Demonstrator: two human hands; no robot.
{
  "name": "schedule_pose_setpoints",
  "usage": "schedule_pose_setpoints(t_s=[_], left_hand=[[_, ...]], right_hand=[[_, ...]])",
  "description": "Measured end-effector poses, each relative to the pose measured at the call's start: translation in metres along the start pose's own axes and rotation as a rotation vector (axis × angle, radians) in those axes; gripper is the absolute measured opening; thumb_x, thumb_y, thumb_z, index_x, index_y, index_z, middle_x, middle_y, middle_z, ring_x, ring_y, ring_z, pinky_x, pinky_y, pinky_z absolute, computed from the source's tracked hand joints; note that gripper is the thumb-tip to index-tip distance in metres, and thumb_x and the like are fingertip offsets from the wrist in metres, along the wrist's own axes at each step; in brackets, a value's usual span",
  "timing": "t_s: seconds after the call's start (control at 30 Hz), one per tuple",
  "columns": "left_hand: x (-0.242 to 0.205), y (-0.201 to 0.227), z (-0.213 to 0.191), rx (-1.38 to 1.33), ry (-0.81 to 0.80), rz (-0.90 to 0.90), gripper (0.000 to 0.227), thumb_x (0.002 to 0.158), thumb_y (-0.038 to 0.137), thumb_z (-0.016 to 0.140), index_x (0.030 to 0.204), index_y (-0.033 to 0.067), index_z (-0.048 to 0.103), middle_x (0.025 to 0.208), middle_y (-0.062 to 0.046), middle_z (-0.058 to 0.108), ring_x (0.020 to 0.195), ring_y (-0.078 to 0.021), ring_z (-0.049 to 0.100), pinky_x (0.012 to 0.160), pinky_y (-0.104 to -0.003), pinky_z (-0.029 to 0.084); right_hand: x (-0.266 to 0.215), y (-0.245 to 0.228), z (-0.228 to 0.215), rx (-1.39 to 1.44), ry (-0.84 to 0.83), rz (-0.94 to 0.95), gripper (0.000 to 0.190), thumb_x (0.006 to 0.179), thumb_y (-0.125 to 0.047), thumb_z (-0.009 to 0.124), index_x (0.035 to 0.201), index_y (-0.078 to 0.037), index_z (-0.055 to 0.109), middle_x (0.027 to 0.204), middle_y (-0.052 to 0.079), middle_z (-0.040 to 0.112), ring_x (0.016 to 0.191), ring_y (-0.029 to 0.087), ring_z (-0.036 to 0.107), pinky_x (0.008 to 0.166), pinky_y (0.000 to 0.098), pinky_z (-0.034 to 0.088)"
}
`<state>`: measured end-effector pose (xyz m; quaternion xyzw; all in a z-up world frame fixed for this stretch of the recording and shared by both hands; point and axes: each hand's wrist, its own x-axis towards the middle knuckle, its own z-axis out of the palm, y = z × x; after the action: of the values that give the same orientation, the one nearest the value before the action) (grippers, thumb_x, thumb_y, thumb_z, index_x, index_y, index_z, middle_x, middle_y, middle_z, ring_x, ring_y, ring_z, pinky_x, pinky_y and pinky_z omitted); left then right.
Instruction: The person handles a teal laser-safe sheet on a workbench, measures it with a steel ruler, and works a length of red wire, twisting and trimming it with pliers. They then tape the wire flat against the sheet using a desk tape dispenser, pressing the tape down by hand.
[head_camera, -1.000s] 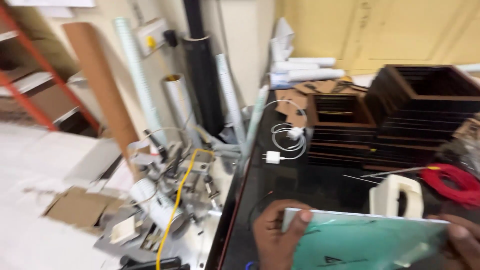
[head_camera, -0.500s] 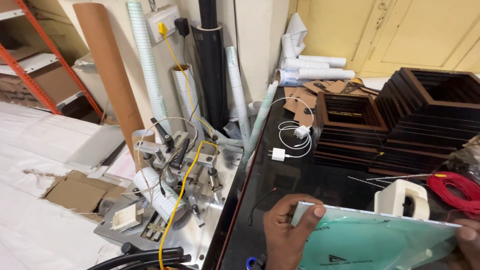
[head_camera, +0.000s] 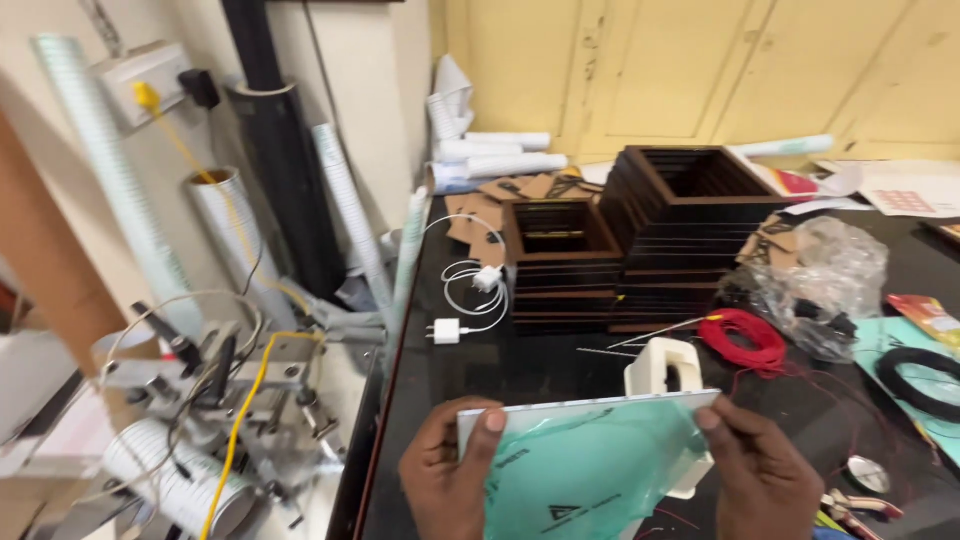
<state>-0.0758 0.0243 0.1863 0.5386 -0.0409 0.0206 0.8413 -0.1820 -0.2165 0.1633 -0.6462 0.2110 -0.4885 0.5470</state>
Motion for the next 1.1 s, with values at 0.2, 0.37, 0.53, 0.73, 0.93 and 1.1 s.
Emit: schedule_pose_setpoints(t_s=[0.2,0.37,0.53,0.73,0.93,1.1], left_hand=[[0.007,-0.017,-0.011,0.092,0.039,-0.047,0.022,0.08,0.013,0.082,0.094,-0.003,0.077,0.083,-0.012,0.078,0.077,-0.0129,0.071,0.07,-0.027,0.055],[0.01,-0.028,-0.019,0.166,0.052,0.026,0.021,0.08,0.013,0.084,0.092,-0.0035,0.078,0.087,-0.013,0.079,0.079,-0.0138,0.071,0.073,-0.027,0.054],[0.013,-0.029,-0.027,0.332,0.089,-0.008,0.023,0.08,0.017,0.085,0.093,-0.0019,0.08,0.086,-0.015,0.081,0.072,-0.0154,0.07,0.077,-0.026,0.055],[0.022,-0.04,-0.044,0.39,0.133,-0.141,0.032,0.077,0.023,0.084,0.097,0.0002,0.075,0.083,-0.017,0.078,0.068,-0.0182,0.073,0.063,-0.03,0.055],[0.035,-0.075,-0.07,0.419,0.085,0.083,0.035,0.083,0.03,0.081,0.099,-0.0004,0.073,0.083,-0.015,0.077,0.07,-0.018,0.072,0.069,-0.031,0.058],[0.056,-0.107,-0.107,0.502,0.034,0.169,0.043,0.084,0.036,0.079,0.103,-0.0014,0.068,0.084,-0.016,0.075,0.073,-0.0185,0.072,0.073,-0.032,0.057]], right_hand=[[-0.004,-0.005,-0.004,-0.022,-0.048,0.011,0.045,0.092,0.005,0.07,0.137,0.005,0.067,0.11,0.016,0.074,0.096,0.015,0.068,0.086,0.0284,0.054],[-0.007,-0.012,-0.004,-0.039,-0.099,-0.006,0.038,0.09,0.008,0.064,0.128,0.008,0.065,0.13,0.02,0.071,0.119,0.022,0.068,0.103,0.0345,0.054],[-0.016,-0.009,-0.003,-0.009,-0.061,-0.008,0.038,0.09,0.012,0.061,0.128,0.008,0.064,0.131,0.021,0.07,0.118,0.024,0.069,0.103,0.036,0.054],[-0.02,-0.018,-0.001,-0.221,-0.014,-0.175,0.037,0.088,0.015,0.062,0.122,0.005,0.071,0.113,0.015,0.079,0.097,0.014,0.072,0.084,0.0247,0.055],[-0.01,-0.032,-0.002,-0.235,-0.093,-0.135,0.04,0.082,0.012,0.067,0.121,0.002,0.074,0.095,0.01,0.079,0.087,0.012,0.074,0.079,0.0247,0.056],[-0.005,-0.03,-0.009,-0.044,-0.218,0.079,0.038,0.087,0.009,0.07,0.123,0.001,0.076,0.099,0.012,0.08,0.094,0.013,0.073,0.084,0.0277,0.056]])
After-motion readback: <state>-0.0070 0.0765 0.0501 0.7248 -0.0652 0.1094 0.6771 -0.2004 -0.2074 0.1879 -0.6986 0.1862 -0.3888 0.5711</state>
